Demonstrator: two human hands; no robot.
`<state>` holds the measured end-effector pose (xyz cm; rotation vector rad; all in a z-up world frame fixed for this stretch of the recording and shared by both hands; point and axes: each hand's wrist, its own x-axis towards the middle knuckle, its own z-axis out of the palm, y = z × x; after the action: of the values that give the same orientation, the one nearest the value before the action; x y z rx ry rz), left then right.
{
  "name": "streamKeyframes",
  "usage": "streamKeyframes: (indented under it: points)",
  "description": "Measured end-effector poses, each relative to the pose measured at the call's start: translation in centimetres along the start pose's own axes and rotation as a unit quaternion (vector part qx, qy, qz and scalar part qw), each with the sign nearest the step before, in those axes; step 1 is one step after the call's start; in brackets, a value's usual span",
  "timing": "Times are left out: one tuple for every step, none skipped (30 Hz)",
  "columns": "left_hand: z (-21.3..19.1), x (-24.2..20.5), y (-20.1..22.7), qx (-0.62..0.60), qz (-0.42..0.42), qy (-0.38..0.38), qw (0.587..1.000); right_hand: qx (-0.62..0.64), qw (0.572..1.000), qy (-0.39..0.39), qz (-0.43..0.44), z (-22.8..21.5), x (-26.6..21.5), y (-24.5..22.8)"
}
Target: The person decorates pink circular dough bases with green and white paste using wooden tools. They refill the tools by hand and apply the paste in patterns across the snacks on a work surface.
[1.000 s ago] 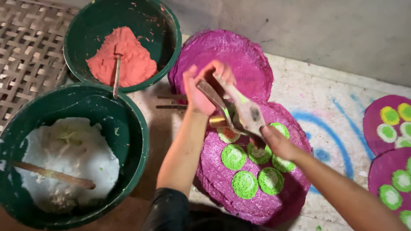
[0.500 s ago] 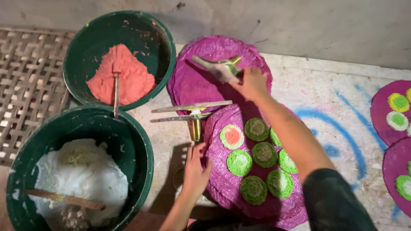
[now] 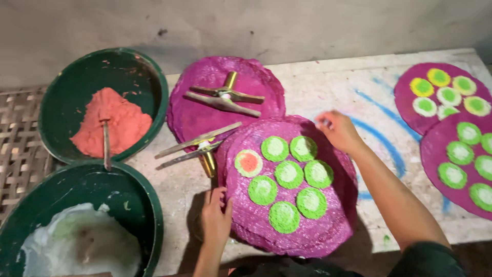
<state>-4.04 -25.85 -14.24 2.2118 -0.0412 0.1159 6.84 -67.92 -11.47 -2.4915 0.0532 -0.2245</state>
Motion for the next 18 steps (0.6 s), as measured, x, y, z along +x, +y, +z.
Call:
streamKeyframes:
  points:
    - [-0.2, 0.1, 0.3, 0.015, 0.008, 0.001, 1.000, -0.033, 0.999, -0.025, 0.010, -0.4, -1.8, 0.8]
    - [-0.3, 0.1, 0.7, 0.029, 0.015, 0.004, 0.999, -0.065, 0.996, -0.052, 0.019, -0.5, -3.3, 1.5]
    - [-0.4, 0.1, 1.1, 0.044, 0.021, 0.008, 0.999, -0.077, 0.996, -0.039, 0.002, -0.3, -4.7, 1.9]
    - [-0.4, 0.0, 1.5, 0.064, 0.024, 0.015, 0.998, -0.089, 0.996, -0.027, -0.016, 0.2, -5.8, 2.1]
    - [-0.4, -0.1, 1.9, 0.083, 0.027, 0.023, 0.996, -0.101, 0.994, -0.014, -0.034, 0.7, -6.6, 2.2]
    - [-0.4, -0.3, 2.3, 0.103, 0.029, 0.031, 0.994, -0.088, 0.996, -0.007, 0.001, 1.2, -7.2, 2.3]
    - [-0.3, -0.5, 2.6, 0.114, 0.027, 0.037, 0.992, -0.076, 0.996, 0.000, 0.036, 1.7, -7.7, 2.3]
    - [-0.2, -0.6, 2.8, 0.124, 0.024, 0.047, 0.991, -0.063, 0.996, 0.007, 0.068, 2.1, -7.7, 2.3]
    - [-0.1, -0.6, 2.9, 0.134, 0.022, 0.057, 0.989, -0.072, 0.994, 0.017, 0.080, 2.4, -7.5, 2.3]
    - [0.1, -0.8, 2.9, 0.133, 0.023, 0.068, 0.989, -0.081, 0.992, 0.025, 0.092, 2.7, -7.3, 2.2]
    - [0.3, -0.9, 2.9, 0.132, 0.024, 0.080, 0.988, -0.090, 0.990, 0.034, 0.104, 3.0, -7.1, 2.2]
    - [0.6, -1.0, 2.8, 0.131, 0.024, 0.093, 0.987, -0.096, 0.991, 0.042, 0.089, 3.2, -7.2, 2.3]
    - [1.0, -1.1, 2.6, 0.125, 0.031, 0.107, 0.986, -0.102, 0.991, 0.051, 0.073, 3.3, -7.4, 2.5]
    - [1.3, -1.1, 2.5, 0.120, 0.037, 0.122, 0.985, -0.107, 0.991, 0.058, 0.057, 3.5, -7.4, 2.6]
    - [1.6, -1.3, 2.5, 0.115, 0.043, 0.137, 0.983, -0.110, 0.991, 0.067, 0.044, 3.7, -7.4, 2.7]
    - [1.9, -1.3, 2.4, 0.107, 0.053, 0.144, 0.982, -0.114, 0.990, 0.077, 0.031, 3.8, -7.3, 2.7]
    - [2.3, -1.3, 2.3, 0.099, 0.062, 0.151, 0.982, -0.117, 0.989, 0.087, 0.017, 3.9, -7.1, 2.8]
    - [2.5, -1.5, 2.1, 0.092, 0.071, 0.157, 0.981, -0.086, 0.992, 0.086, 0.009, 4.1, -7.0, 2.8]
